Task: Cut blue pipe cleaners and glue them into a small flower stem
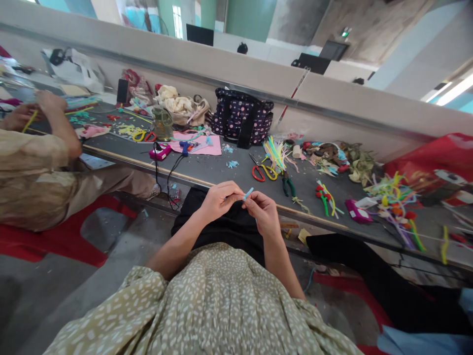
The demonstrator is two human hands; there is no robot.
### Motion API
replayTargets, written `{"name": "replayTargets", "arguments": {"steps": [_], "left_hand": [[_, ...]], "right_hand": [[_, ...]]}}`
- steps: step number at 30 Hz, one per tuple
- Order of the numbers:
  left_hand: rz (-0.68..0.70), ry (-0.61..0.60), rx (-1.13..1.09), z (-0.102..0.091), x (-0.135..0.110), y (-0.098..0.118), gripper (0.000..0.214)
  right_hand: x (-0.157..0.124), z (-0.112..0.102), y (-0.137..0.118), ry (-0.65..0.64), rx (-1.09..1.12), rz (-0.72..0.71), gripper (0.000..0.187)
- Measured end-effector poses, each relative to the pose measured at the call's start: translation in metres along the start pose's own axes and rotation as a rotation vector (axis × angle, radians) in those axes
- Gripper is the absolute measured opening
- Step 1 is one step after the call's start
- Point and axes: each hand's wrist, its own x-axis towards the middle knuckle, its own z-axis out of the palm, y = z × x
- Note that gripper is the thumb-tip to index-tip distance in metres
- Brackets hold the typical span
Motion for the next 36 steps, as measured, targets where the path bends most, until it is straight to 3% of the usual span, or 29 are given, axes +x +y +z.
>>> {"name": "replayTargets", "arguments": {"steps": [22,29,36], "left_hand": [[-0.166,0.034,0.053,0.0062,-0.0012,0.0014,0.020],[-0.398,-0.055,-0.132,0.0043,0.0022,0.0033,0.023],[-0.478,-0.040,-0.280,0.0032,0.0005,-0.0003,0.021]], "right_hand": [[0.0008,0.0025,0.0018,0.094,-0.014,-0.040,0.020],[-0.0004,0.0043,-0.0001,0.143,-0.064,-0.084,0.019],[0.0043,0.0001,-0.0006,0.074,0.127,0.074,0.020]]}}
